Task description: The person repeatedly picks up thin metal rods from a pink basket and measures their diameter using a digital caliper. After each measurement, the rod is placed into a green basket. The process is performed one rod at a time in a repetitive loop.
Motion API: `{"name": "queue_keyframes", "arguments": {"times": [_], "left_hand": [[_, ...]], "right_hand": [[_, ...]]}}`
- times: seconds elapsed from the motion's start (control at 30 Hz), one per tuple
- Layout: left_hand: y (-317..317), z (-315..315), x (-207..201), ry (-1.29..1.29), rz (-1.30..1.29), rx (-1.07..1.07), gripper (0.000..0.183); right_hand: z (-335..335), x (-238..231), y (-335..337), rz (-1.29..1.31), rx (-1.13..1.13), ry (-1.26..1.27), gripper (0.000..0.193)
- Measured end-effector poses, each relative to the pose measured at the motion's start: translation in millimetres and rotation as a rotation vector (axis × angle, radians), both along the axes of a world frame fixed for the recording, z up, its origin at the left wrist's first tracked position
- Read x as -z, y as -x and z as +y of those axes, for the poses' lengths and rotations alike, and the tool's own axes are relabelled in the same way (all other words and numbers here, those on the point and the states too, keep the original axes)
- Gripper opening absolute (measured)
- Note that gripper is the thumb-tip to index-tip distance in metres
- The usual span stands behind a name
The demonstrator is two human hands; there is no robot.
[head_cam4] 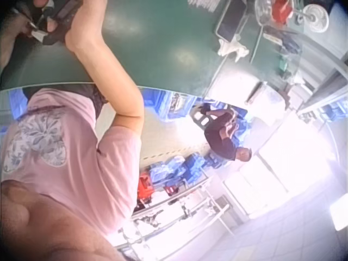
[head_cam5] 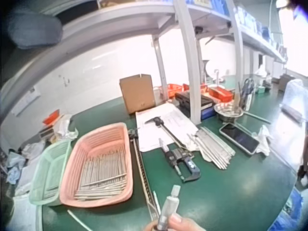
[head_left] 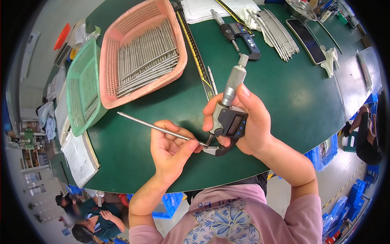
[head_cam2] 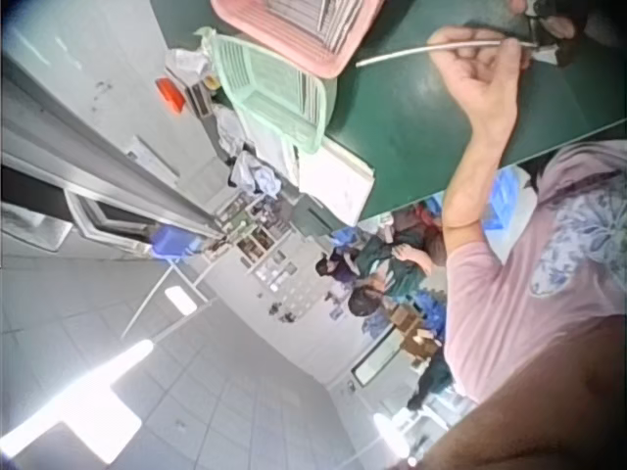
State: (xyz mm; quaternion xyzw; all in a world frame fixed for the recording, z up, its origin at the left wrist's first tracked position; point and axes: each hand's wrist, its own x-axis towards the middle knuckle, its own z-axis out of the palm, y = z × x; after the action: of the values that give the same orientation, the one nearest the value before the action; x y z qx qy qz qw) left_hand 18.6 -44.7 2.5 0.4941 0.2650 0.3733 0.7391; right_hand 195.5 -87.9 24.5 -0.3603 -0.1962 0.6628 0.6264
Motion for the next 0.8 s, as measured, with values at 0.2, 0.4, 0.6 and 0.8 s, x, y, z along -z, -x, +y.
{"name": "queue_keyframes", "arguments": {"times": [0.2,0.4,0.6,0.8], "left_hand": [[-0.8,-0.1,3.0,-0.003,-0.029,-0.019,0.037],[-0.4,-0.4,2.9,-0.023,-0.018,-0.028,0.036],[-0.3,-0.5,1.0,-0.018,-0.038,-0.002,0.037],[0.2,-1.7,0.9,-0.069,-0.100,0.037,0.037]], "right_hand": [[0.3,-0.7,0.7,-0.027,-0.009,0.008,0.062],[2.5,-0.3,3.4,-0.052,0.013,0.051,0.068],[1.5,-2.1,2.3,-0.035,-0.004,0.058,0.068],[4.6,1.7,0.8,0.106,-0.036,0.117,0.067]]}}
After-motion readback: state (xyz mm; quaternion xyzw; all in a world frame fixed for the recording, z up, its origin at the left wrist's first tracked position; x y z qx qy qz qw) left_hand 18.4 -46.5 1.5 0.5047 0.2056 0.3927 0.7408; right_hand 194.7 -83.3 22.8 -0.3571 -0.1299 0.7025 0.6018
